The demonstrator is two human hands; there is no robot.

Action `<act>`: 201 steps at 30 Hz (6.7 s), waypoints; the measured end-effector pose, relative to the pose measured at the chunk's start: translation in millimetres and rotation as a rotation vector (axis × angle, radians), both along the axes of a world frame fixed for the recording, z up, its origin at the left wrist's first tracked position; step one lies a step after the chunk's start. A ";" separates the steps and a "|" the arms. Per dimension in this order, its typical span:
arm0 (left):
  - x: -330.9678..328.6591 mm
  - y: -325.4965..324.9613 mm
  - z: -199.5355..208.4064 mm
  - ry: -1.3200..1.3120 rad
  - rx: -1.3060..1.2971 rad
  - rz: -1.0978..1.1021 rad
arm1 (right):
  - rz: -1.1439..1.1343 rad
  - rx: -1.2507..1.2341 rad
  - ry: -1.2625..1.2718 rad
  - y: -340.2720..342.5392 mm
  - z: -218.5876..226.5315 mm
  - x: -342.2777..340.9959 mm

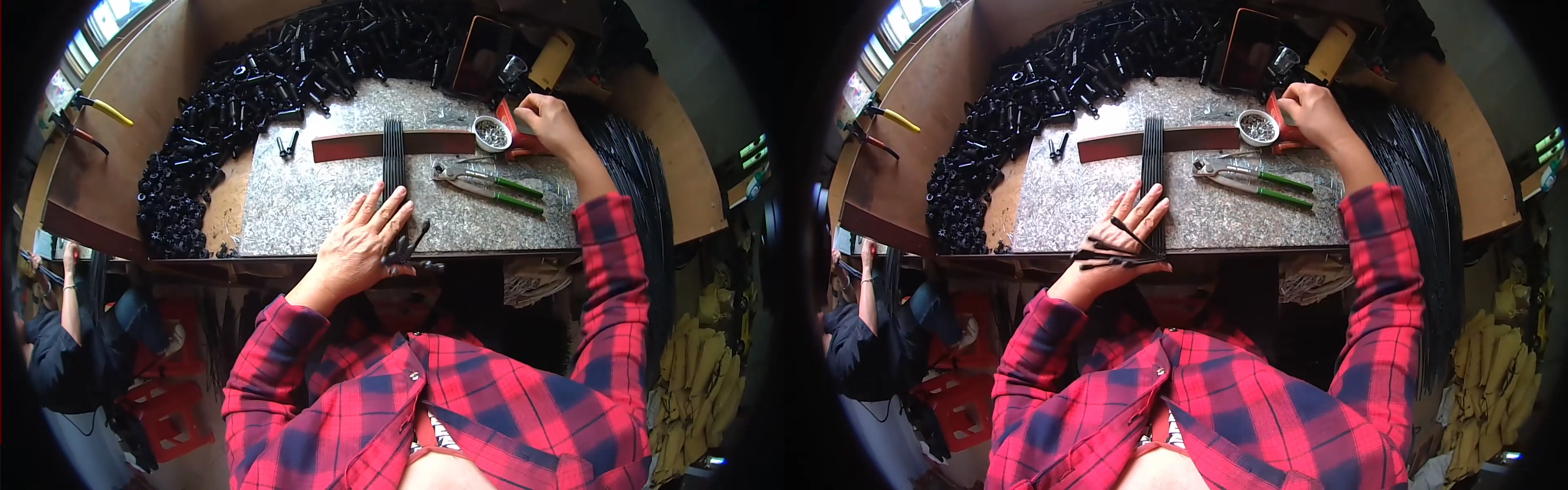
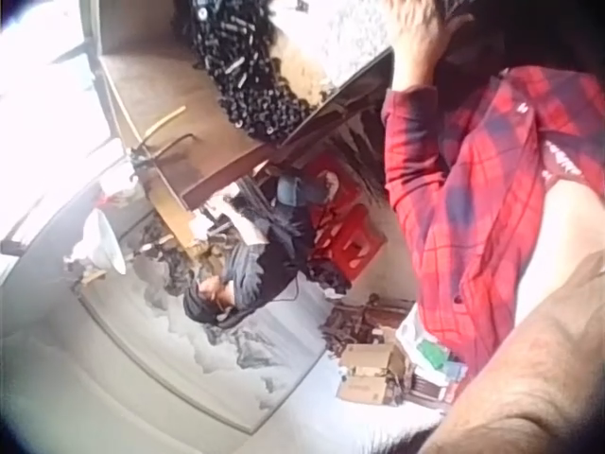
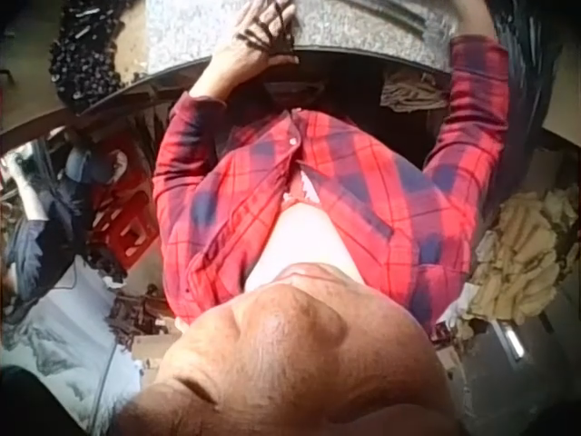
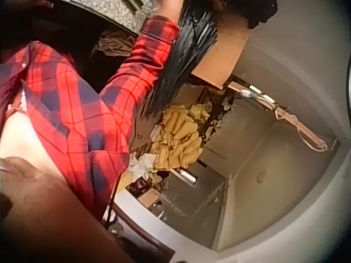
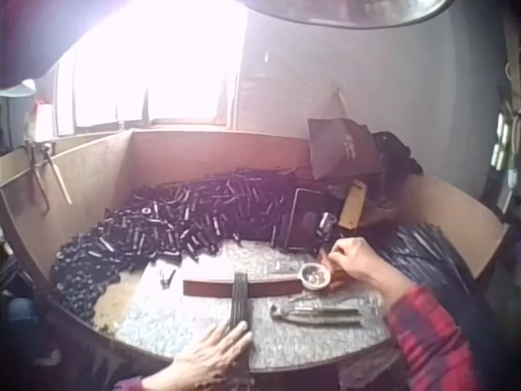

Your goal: Assembling and processing bundles of black cables at a factory workstation using pliers and a hammer.

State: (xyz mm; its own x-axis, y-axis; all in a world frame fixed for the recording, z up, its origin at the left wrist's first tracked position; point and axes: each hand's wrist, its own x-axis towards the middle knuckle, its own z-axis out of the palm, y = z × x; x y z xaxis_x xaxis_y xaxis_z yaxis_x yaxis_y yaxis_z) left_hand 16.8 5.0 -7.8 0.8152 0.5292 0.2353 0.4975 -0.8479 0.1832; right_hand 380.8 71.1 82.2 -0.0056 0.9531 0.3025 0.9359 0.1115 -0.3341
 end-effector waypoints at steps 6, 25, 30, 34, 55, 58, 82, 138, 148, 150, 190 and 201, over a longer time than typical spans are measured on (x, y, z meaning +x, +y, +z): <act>-0.7 -1.2 -3.6 -0.013 0.003 0.041 | -0.161 -0.238 -0.329 36.2 -25.6 51.8; 0.6 -2.4 0.1 -0.005 -0.010 0.090 | -0.142 -0.148 -0.408 25.0 -30.8 68.0; 1.6 1.5 7.5 0.004 -0.052 0.015 | -0.081 0.124 -0.276 16.8 -14.8 34.8; 1.1 0.2 -0.2 -0.013 -0.037 0.035 | 0.250 0.275 -0.189 21.3 -27.6 -37.1; 8.1 -2.1 2.8 -0.001 -0.050 0.059 | 0.323 0.144 -0.399 34.3 -64.0 -104.8; 8.2 -3.0 7.1 0.017 -0.049 0.049 | 0.331 0.157 -0.400 34.7 -64.8 -103.9; 8.0 -1.0 2.8 -0.020 -0.052 0.056 | 0.391 0.238 -0.311 56.7 -72.7 -95.2; 1.4 -1.9 -0.5 -0.102 0.021 0.069 | -0.158 -0.337 -0.401 52.9 -48.8 83.9; 1.8 -2.0 0.4 -0.069 0.010 0.052 | -0.207 -0.180 -0.488 33.3 -28.5 67.5; 4.0 -1.4 0.2 -0.057 0.002 0.052 | -0.104 0.054 -0.389 32.5 -22.5 45.1; 10.0 -4.6 3.6 -0.030 -0.036 0.097 | 0.316 0.273 -0.288 45.8 -72.6 -98.8; 9.7 -5.3 4.5 -0.018 -0.026 0.105 | 0.317 0.255 -0.284 44.2 -72.1 -98.6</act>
